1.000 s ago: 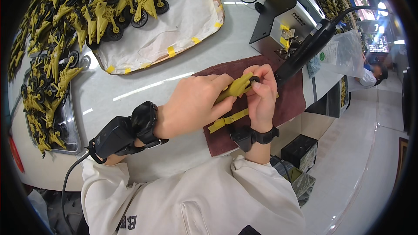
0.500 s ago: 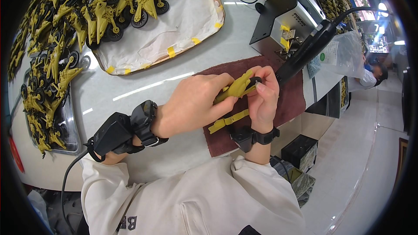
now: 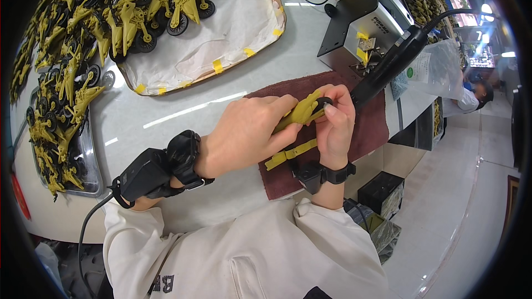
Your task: Using an electric screwdriver and manual dexterity to assemble small plastic toy motorcycle components at a manufacturing workstation.
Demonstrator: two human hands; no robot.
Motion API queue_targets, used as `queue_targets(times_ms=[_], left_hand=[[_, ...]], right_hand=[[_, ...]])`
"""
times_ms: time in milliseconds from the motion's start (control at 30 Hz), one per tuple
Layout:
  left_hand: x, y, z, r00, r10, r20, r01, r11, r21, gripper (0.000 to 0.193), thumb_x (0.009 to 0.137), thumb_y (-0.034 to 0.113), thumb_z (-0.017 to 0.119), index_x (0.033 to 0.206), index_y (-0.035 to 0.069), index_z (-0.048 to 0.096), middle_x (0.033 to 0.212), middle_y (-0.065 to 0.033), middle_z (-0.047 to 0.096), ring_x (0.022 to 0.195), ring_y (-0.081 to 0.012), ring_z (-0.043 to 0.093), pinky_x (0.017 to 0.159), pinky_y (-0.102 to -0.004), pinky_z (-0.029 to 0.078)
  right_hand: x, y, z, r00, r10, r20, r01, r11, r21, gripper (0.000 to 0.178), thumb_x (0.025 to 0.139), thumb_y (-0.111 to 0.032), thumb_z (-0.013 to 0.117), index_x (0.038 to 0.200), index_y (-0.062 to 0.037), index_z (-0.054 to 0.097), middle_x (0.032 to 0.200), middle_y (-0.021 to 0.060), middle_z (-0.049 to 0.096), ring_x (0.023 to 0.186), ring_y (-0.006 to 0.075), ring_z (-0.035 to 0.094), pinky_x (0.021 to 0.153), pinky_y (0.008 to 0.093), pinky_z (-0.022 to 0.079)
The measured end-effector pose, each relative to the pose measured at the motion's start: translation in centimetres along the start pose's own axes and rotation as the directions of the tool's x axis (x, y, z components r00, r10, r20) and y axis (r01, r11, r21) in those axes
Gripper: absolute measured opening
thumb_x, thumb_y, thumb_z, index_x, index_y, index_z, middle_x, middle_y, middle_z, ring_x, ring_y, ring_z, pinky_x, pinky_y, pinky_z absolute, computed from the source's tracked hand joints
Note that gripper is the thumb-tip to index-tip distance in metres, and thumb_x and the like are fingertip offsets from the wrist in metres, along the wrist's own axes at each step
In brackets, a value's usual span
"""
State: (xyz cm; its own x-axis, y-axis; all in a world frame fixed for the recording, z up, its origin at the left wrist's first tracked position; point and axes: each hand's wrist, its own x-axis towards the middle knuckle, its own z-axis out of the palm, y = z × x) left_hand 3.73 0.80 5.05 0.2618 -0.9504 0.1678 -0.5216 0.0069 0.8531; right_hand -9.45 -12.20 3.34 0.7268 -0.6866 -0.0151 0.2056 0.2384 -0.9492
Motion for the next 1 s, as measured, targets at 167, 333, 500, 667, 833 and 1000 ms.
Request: queue_targets(times_ms=[167,333,500,667,833,1000], left_hand=[[0.03,0.01,0.53,0.998,0.03,-0.057,-0.031,0.999,-0.02,0.02,0.077,0.015,0.064,0.089,0.0,0.057,0.07,-0.0145,0.058,0.061,-0.033,0.055,0.054,-0.0375,0.044],[0.13,0.03,0.14,1.0,0.03,0.001,-0.03,1.0,0.01,0.022,0.079,0.019,0.059,0.091,0.001,0.055,0.076,-0.0132,0.061,0.07,-0.0312,0.06,0.059,-0.0395,0.047],[0.18,0.14,-0.03,1.0,-0.017,0.017,0.017,0.999,-0.047,0.023,0.078,0.019,0.059,0.092,0.0,0.055,0.075,-0.0147,0.061,0.07,-0.0326,0.06,0.06,-0.0399,0.047],[0.2,0.04,0.0,1.0,-0.015,0.024,0.016,0.999,-0.05,0.024,0.078,0.019,0.059,0.092,0.0,0.055,0.075,-0.0154,0.061,0.069,-0.033,0.06,0.06,-0.0402,0.047],[0.21,0.08,-0.09,0.999,-0.02,0.028,0.022,0.999,-0.045,0.025,0.078,0.02,0.059,0.093,0.0,0.055,0.075,-0.0157,0.061,0.069,-0.0329,0.06,0.06,-0.0403,0.047],[0.18,0.06,-0.06,0.999,-0.023,0.03,0.024,0.999,-0.027,0.025,0.078,0.02,0.059,0.093,0.0,0.055,0.076,-0.0155,0.061,0.07,-0.0326,0.06,0.06,-0.04,0.047]], right_hand=[[0.02,-0.12,-0.14,1.0,-0.021,0.022,0.021,1.0,-0.019,0.011,0.076,-0.011,0.053,0.081,-0.006,0.044,0.084,0.0053,0.05,0.072,0.01,0.05,0.055,0.0232,0.048],[-0.01,-0.11,-0.03,1.0,-0.024,0.015,0.025,1.0,-0.005,0.012,0.076,-0.01,0.052,0.082,-0.0057,0.043,0.085,0.0061,0.051,0.072,0.0102,0.051,0.056,0.0235,0.048],[-0.09,-0.25,-0.27,1.0,-0.005,0.03,0.003,0.997,0.078,0.014,0.077,-0.012,0.053,0.085,-0.0048,0.045,0.087,0.0073,0.051,0.074,0.0114,0.052,0.058,0.024,0.049],[-0.11,0.03,-0.47,0.999,-0.011,0.034,0.01,1.0,0.026,0.017,0.077,-0.014,0.053,0.088,-0.0038,0.046,0.088,0.0082,0.051,0.076,0.0123,0.053,0.06,0.0245,0.05],[-0.07,-0.1,-0.43,0.998,-0.028,0.05,0.027,0.999,0.026,0.017,0.077,-0.013,0.054,0.088,-0.0036,0.045,0.089,0.0086,0.051,0.076,0.0128,0.052,0.06,0.0251,0.049],[-0.09,-0.2,-0.23,0.998,-0.029,0.056,0.027,0.999,0.023,0.017,0.077,-0.013,0.053,0.088,-0.0036,0.045,0.089,0.0087,0.051,0.076,0.0132,0.052,0.061,0.0256,0.049]])
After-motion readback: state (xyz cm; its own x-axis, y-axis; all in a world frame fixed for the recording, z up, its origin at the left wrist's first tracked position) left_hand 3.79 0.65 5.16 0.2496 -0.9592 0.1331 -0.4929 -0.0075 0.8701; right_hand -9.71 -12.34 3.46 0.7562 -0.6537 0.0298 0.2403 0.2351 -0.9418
